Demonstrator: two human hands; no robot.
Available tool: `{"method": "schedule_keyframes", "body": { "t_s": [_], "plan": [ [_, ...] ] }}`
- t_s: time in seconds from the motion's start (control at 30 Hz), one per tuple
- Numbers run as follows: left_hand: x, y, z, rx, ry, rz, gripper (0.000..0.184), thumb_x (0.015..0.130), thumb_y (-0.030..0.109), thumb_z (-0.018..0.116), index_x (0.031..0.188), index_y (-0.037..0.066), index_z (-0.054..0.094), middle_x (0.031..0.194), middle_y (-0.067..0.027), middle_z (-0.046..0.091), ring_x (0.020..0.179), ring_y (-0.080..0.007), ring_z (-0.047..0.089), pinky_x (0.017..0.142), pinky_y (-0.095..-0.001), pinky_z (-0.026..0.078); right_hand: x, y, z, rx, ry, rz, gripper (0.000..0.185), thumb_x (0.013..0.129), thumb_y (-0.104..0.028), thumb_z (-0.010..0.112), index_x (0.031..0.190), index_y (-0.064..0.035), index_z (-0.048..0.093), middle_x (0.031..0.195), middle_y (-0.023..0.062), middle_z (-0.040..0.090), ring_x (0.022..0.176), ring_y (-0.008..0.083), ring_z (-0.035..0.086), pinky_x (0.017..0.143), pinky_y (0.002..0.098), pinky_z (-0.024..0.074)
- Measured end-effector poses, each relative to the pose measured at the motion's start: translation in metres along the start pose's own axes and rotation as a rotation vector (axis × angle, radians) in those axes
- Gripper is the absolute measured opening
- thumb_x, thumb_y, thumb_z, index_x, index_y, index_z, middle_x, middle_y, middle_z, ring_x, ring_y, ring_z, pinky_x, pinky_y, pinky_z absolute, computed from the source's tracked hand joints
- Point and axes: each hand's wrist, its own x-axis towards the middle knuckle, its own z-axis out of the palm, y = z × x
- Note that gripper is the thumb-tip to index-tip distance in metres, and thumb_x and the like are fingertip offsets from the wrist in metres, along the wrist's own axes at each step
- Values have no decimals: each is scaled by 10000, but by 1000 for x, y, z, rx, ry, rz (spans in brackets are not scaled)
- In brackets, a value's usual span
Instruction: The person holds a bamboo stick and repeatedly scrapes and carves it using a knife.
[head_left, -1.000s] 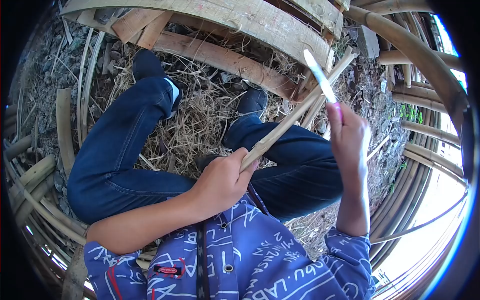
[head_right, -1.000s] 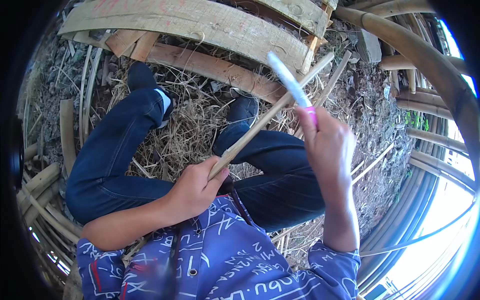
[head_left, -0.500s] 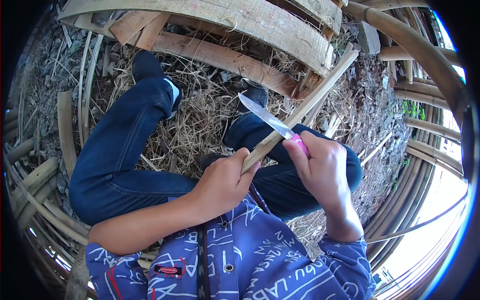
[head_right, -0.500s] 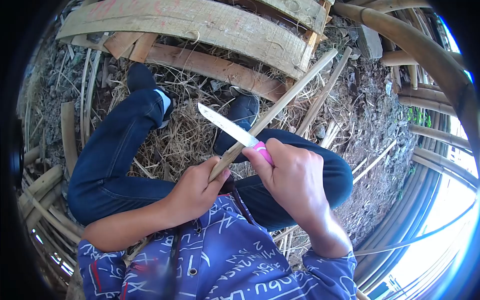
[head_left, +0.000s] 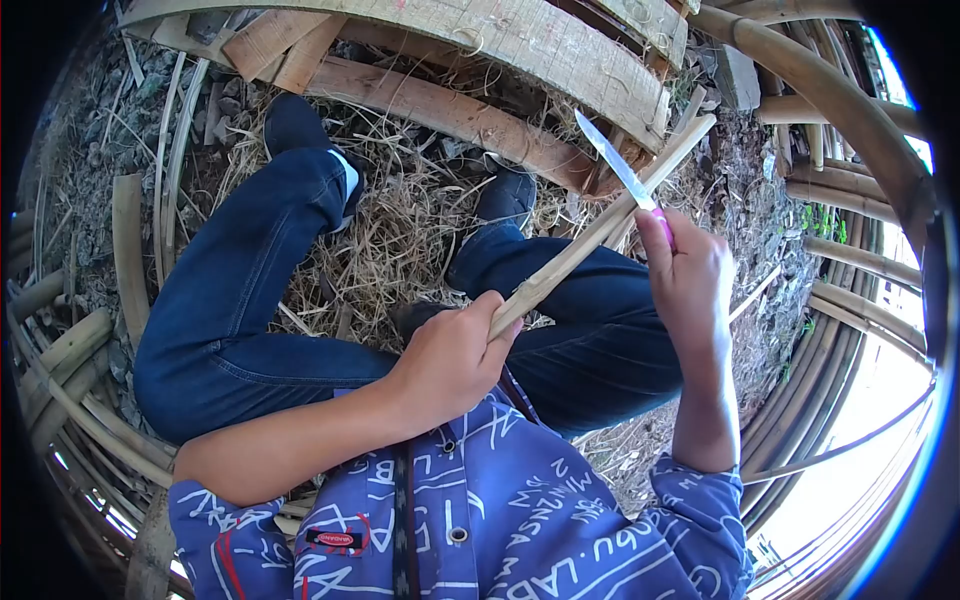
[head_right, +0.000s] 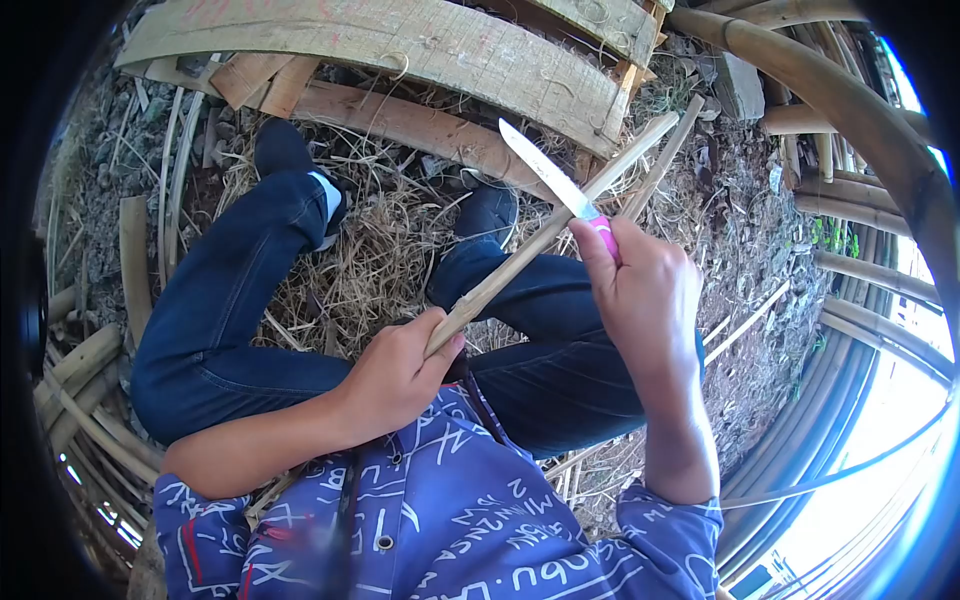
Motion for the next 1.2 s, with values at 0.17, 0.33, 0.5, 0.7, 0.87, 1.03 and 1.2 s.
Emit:
{"method": "schedule_keyframes", "body": {
  "t_s": [0.17,0.33,0.5,0.7,0.87,1.03,1.2],
  "plan": [
    [0,1,-1,-17,-4,5,201,956,162,496,863,-16,490,551,-138,468,465,-248,461,501,-392,372,12,7,-4,-78,36,-21,449,922,-434,549,681,-56,580,540,146,534,511,342,564,500,415,433],
    [0,3,-2,-13,-28,-24,202,961,171,497,899,-20,500,557,-135,474,478,-213,471,504,-372,381,36,31,-13,-96,87,35,462,940,-452,510,750,-52,639,566,158,564,526,342,580,514,418,432],
    [1,-1,0,-12,-9,10,201,964,173,499,941,-27,516,571,-131,476,495,-180,455,508,-356,381,42,32,-11,-71,110,61,474,933,-469,514,744,-55,649,567,158,564,533,340,579,525,414,435],
    [1,1,-1,-6,-21,-22,211,970,181,498,949,-26,526,571,-99,469,512,-143,425,505,-341,376,61,49,-16,-31,173,94,523,929,-504,502,724,-40,633,560,155,539,525,334,554,536,407,424],
    [2,1,-1,-2,-28,-36,210,974,184,495,940,-19,534,576,-76,470,523,-128,420,509,-327,373,62,50,-15,0,171,100,532,929,-511,498,723,-37,628,565,163,538,541,344,554,544,413,425],
    [0,2,0,-21,-10,-14,234,947,202,507,859,-15,514,588,-195,538,548,-360,564,544,-432,409,68,66,-15,41,222,171,555,940,-506,478,712,-20,619,544,147,514,491,289,499,537,388,409],
    [6,-3,-9,-238,-143,-67,289,975,258,482,838,6,520,604,-28,475,567,-130,462,538,-314,376,51,67,-15,387,337,81,513,983,-361,497,605,-15,478,498,-19,341,477,72,282,447,311,211]
  ]
}}
